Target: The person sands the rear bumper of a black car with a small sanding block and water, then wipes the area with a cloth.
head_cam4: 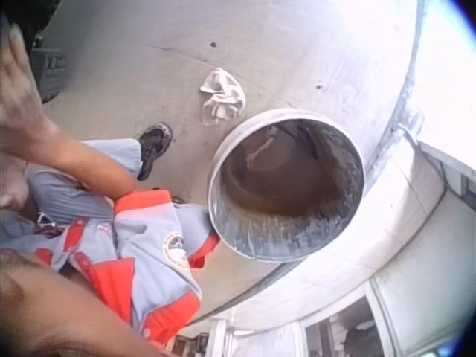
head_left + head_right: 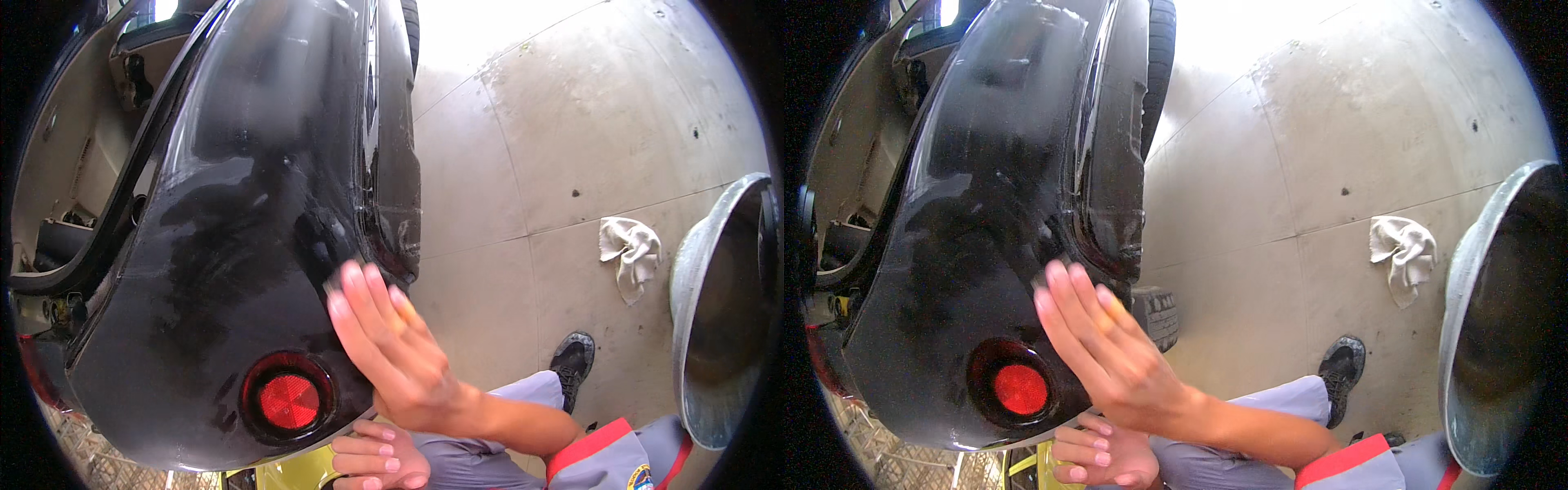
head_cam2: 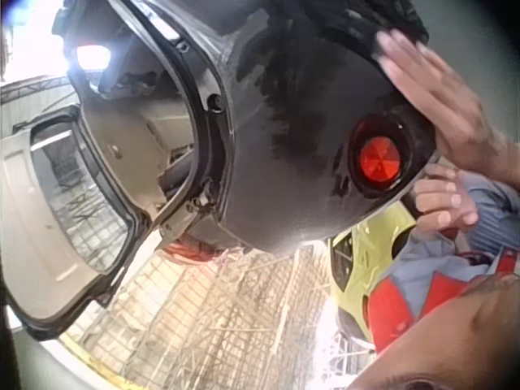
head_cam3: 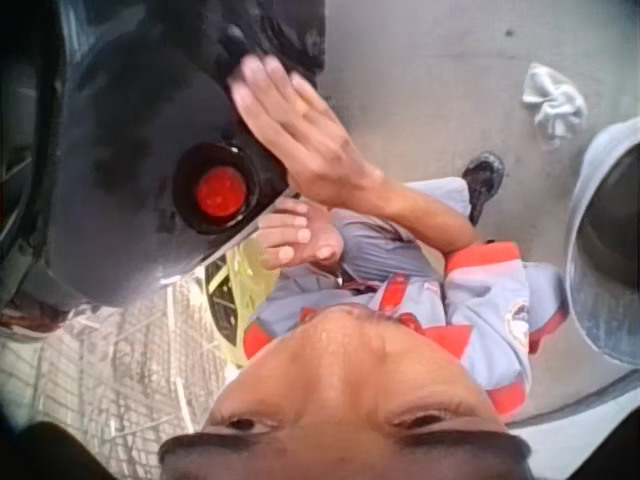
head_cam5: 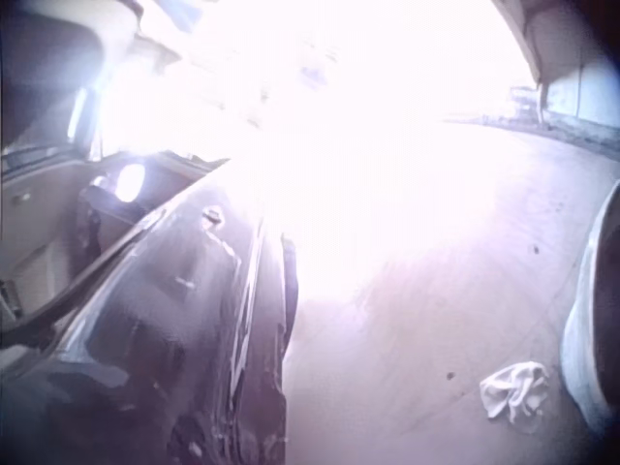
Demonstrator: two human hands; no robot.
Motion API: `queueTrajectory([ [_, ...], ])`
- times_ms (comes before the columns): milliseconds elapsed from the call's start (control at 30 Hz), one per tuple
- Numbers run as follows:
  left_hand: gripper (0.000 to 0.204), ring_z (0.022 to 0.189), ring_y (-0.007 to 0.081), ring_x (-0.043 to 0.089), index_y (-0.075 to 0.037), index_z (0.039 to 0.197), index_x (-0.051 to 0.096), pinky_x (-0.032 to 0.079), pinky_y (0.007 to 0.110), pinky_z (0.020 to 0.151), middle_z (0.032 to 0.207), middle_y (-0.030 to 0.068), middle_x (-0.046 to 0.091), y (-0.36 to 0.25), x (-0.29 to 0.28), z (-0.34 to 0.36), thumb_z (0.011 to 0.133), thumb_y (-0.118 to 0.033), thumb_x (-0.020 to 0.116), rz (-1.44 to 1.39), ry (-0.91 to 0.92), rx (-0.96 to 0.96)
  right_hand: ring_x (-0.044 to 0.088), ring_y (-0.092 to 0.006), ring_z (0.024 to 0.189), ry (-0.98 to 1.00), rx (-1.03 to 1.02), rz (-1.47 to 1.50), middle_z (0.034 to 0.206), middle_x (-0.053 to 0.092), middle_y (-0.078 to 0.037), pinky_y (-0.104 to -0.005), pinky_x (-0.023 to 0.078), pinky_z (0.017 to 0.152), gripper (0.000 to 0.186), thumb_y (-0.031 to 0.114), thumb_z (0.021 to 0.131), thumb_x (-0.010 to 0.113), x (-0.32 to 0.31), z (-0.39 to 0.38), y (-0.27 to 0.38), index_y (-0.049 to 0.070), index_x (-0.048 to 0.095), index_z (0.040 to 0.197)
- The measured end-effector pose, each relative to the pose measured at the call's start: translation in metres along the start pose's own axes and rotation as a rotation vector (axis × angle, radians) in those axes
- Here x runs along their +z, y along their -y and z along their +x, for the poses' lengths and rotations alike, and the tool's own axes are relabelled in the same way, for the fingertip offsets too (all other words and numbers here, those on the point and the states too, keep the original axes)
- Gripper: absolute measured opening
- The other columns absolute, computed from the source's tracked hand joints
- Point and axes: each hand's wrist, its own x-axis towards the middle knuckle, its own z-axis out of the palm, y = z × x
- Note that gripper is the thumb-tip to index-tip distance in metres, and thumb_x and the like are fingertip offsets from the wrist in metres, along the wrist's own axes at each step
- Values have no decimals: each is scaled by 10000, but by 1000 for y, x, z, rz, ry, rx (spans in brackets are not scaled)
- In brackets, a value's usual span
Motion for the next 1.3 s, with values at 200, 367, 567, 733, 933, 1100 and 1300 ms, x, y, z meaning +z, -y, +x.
queueTrajectory([
  [200, 426, 768, 129, 357, -135, 996, 371, 350, 266, 672, 825, -17, 344, -2, -11, -12, 841, -350, 705, 95, 26, -66, 371, -419, 1361, 10, 34, 38, 1456, 362, -302, -459, 360, 1082, 517, 31, 876, 414, 0, 28, -8, -109, 399, 1373],
  [367, 405, 778, 139, 396, -119, 1078, 403, 403, 288, 649, 845, -4, 397, 1, -9, -2, 869, -330, 679, 9, 23, -13, 367, -417, 1361, 6, -27, 29, 1461, 345, -311, -459, 357, 1085, 507, 27, 875, 421, -8, 44, -3, -121, 402, 1359],
  [567, 431, 760, 143, 370, -86, 1094, 381, 380, 285, 648, 849, 6, 359, 1, -13, -2, 908, -397, 613, -27, -142, -6, 368, -438, 1351, 37, 87, 70, 1458, 341, -315, -470, 353, 1084, 524, -7, 858, 418, -1, 13, 24, -130, 386, 1366],
  [733, 466, 798, 170, 417, -78, 1239, 396, 424, 309, 665, 902, 32, 397, 1, -12, 0, 975, -456, 460, -272, -263, 20, 372, -492, 1313, -99, 4, 18, 1388, 365, -384, -489, 273, 1125, 591, -78, 779, 399, 8, 84, -16, -176, 330, 1357],
  [933, 507, 787, 169, 412, -79, 1267, 382, 416, 306, 653, 896, 30, 394, -10, -18, 7, 983, -498, 410, -261, -264, 21, 361, -498, 1317, 20, 83, 152, 1421, 333, -373, -481, 283, 1123, 610, -88, 771, 400, -4, 17, 31, -161, 327, 1372],
  [1100, 519, 779, 167, 424, -85, 1268, 384, 421, 309, 653, 882, 32, 411, -11, -14, 1, 987, -521, 378, -253, -324, 27, 316, -489, 1349, -86, 62, 80, 1435, 322, -363, -503, 267, 1126, 610, -89, 793, 391, 6, 67, -15, -146, 303, 1395],
  [1300, 501, 781, 164, 425, -97, 1259, 368, 426, 316, 664, 882, 26, 419, -15, -24, 2, 983, -513, 400, -244, -246, -10, 326, -491, 1343, -30, 68, 165, 1437, 319, -363, -498, 260, 1131, 608, -92, 792, 388, 5, 16, 17, -146, 304, 1392],
])
